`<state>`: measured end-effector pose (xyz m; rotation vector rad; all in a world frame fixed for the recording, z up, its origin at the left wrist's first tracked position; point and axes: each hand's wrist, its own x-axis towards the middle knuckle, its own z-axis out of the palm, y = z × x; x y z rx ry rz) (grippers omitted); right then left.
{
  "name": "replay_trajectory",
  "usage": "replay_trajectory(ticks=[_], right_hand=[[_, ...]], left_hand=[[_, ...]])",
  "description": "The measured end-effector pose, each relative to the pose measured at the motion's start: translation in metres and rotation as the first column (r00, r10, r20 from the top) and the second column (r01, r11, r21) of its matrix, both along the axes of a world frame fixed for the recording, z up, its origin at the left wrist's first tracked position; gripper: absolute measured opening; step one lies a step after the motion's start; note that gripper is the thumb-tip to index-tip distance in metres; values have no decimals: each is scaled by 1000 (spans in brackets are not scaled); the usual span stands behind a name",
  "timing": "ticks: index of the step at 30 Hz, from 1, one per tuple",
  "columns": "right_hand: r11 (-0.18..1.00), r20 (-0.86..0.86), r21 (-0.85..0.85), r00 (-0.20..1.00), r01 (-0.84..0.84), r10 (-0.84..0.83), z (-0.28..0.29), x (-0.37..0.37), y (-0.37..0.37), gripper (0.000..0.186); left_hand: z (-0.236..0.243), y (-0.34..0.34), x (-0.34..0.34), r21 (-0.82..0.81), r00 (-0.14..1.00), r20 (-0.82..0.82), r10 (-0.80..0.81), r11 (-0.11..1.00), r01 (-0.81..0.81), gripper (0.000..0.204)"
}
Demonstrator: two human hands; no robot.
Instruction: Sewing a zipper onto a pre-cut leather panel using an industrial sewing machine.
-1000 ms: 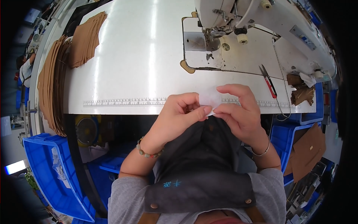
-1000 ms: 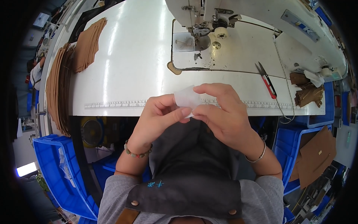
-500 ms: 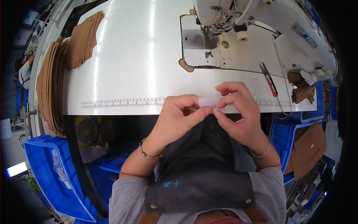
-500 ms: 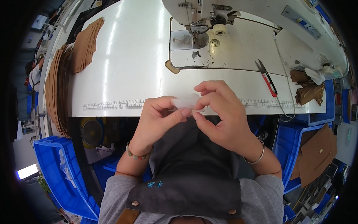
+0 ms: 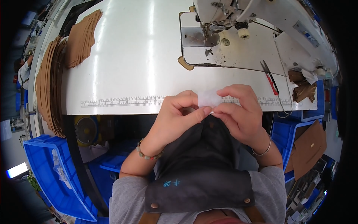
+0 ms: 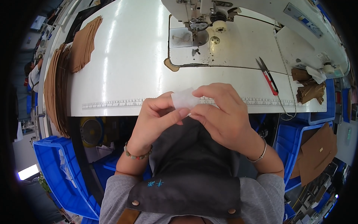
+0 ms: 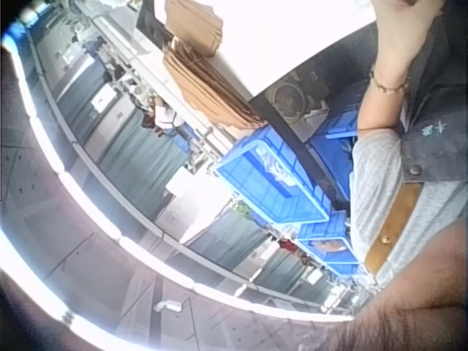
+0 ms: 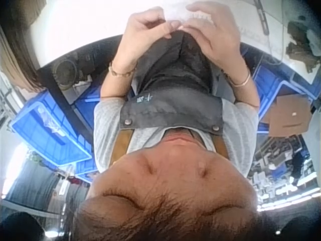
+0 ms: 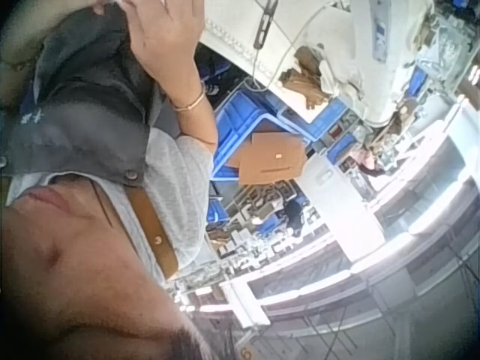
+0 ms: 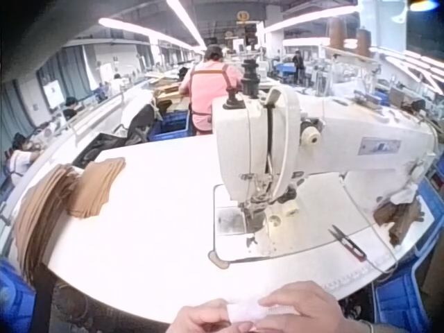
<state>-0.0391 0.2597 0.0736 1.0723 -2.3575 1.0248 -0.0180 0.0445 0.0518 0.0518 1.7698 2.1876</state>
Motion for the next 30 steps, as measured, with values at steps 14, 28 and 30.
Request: replay_trajectory(ticks=[14,28,30], right_hand=[[991,95,-123,994,56,-45,-6,5,-2,20],[998,-237,48,971,42,-29,-13,4,-5,19],[997,-174,29,983,66,-60,-10,5,-7,19]], left_hand=[[3,2,4,-9,1000,-7,18,1000,-18,12],[2,3,10,-24,997,-49,56,998,-57,8],[2,5,13,-61,986,-113,125,989,-132,9]])
